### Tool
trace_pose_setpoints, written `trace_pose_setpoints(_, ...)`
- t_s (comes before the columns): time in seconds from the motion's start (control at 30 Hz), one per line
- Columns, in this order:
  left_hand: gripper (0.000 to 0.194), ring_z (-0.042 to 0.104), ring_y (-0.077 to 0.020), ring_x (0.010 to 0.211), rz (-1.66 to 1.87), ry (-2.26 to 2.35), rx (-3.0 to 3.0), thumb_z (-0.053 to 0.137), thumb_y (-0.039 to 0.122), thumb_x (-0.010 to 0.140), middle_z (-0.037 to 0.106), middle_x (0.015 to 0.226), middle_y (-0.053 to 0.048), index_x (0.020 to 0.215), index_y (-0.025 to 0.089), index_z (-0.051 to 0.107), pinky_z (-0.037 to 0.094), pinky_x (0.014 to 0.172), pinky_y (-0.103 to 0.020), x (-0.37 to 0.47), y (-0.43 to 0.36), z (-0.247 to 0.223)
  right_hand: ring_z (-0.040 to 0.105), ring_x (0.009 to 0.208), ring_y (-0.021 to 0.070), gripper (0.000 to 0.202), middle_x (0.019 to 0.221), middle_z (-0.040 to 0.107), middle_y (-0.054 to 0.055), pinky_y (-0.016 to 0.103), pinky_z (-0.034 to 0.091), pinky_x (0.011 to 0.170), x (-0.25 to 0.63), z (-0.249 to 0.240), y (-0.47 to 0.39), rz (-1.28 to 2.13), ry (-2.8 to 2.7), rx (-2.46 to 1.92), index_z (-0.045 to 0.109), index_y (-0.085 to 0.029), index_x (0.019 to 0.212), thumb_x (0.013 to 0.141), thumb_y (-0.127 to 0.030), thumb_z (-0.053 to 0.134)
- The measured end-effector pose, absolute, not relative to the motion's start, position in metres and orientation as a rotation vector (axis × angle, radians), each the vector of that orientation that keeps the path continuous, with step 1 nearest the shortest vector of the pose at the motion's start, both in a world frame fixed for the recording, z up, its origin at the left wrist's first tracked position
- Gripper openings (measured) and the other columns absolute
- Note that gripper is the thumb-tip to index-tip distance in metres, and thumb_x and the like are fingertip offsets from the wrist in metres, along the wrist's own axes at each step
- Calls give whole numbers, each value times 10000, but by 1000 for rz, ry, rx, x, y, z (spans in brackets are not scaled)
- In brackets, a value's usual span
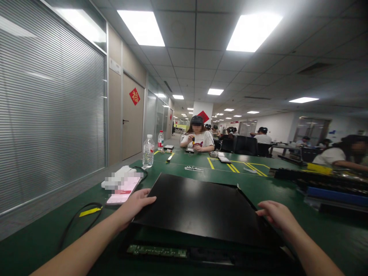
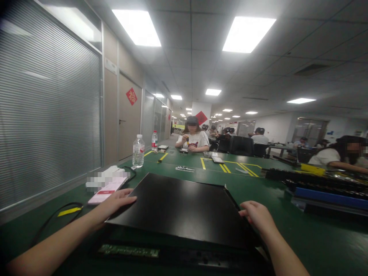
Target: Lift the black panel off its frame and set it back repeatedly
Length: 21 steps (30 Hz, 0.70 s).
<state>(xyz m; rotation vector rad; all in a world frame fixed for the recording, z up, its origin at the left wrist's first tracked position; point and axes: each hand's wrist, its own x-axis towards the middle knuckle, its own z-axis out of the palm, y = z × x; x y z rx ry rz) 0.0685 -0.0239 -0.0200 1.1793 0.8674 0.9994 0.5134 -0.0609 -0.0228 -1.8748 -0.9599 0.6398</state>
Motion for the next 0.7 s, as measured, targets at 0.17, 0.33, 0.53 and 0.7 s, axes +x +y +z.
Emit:
trace_pose_setpoints(0.17, 412, 669, -238, 810, 978, 861, 1204, 699, 299, 614, 725, 879, -71, 989, 144, 627, 469, 781, -334, 67, -27, -18, 454, 373, 98, 229, 625, 686, 79, 230, 335, 404, 519, -28, -56, 555, -1059, -1930, 622, -146, 750, 654, -323, 512)
trace_pose_setpoints(0.33, 427, 663, -250, 847, 985, 867, 1213, 686, 285, 633, 720, 918, -75, 1031, 148, 618, 458, 825, -362, 66, -24, -21, 511, 418, 122, 227, 635, 686, 65, 238, 364, 432, 522, -29, -55, 475, -1141, -1995, 642, -164, 727, 653, -339, 517)
trace_pose_setpoints(0.53, 434, 656, -246, 879, 969, 783, 1199, 680, 277, 651, 703, 988, -76, 1062, 163, 601, 455, 849, -368, 65, -19, -29, 551, 487, 135, 176, 654, 686, 27, 233, 353, 458, 519, -27, -57, 345, -1276, -2097, 637, -195, 666, 653, -318, 511)
trace_pose_setpoints(0.7, 472, 652, -256, 893, 939, 760, 1218, 694, 314, 641, 695, 1008, -88, 1075, 162, 587, 464, 839, -379, 66, -20, -30, 569, 493, 141, 186, 664, 685, 12, 247, 373, 481, 514, -24, -61, 309, -1310, -2142, 633, -209, 664, 672, -332, 494)
